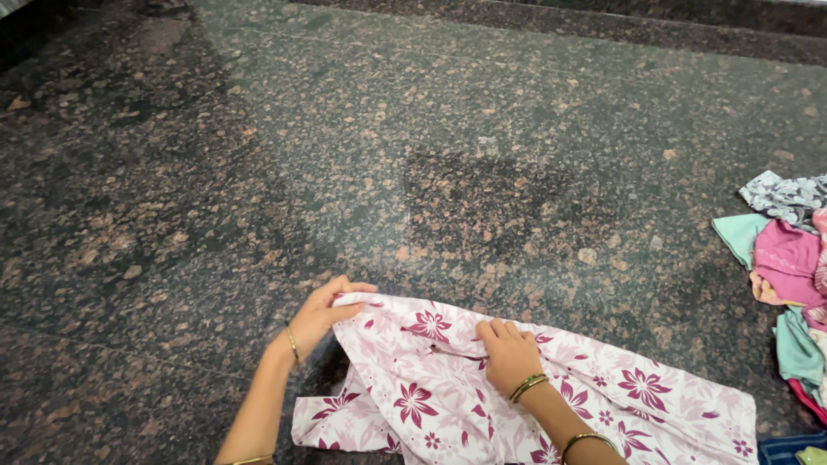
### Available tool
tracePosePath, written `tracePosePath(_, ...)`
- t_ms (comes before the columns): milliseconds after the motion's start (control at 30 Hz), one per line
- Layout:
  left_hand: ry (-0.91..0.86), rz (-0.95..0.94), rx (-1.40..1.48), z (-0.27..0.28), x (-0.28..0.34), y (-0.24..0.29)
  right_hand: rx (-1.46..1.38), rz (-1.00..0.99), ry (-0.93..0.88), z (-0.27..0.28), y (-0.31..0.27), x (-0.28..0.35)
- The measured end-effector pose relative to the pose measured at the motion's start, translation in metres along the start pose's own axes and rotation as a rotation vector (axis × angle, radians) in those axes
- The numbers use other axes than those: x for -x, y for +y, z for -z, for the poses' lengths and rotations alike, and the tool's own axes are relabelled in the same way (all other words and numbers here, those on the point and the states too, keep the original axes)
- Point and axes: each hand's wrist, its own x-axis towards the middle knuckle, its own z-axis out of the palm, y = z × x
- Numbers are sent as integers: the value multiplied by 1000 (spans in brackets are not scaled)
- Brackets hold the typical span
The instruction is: The person sits on the floor and folds several patterned shirts one by one. They smooth each garment, fold the sleeves and body, and then place the folded items onto a stack on a nearby bed.
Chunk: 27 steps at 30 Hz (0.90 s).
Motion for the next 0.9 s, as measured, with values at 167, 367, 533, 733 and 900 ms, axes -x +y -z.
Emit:
tracePosePath(167, 80, 119, 454, -4, -12, -35, 14, -35, -61, 2, 5, -7)
tracePosePath(367, 440, -98, -173, -1, -17, -77, -12, -63, -133, 2, 5, -10)
tracePosePath(533, 751, -288, -1051, -45, -2, -66, -25, -62, -153, 5, 7, -15)
tracePosePath(733, 70, -61, -877, -80, 13, -66, -221, -165, 181, 17, -34, 4)
tracePosePath(900, -16, -49, -558, -56, 6, -101, -231, -296, -147, 14, -85, 60)
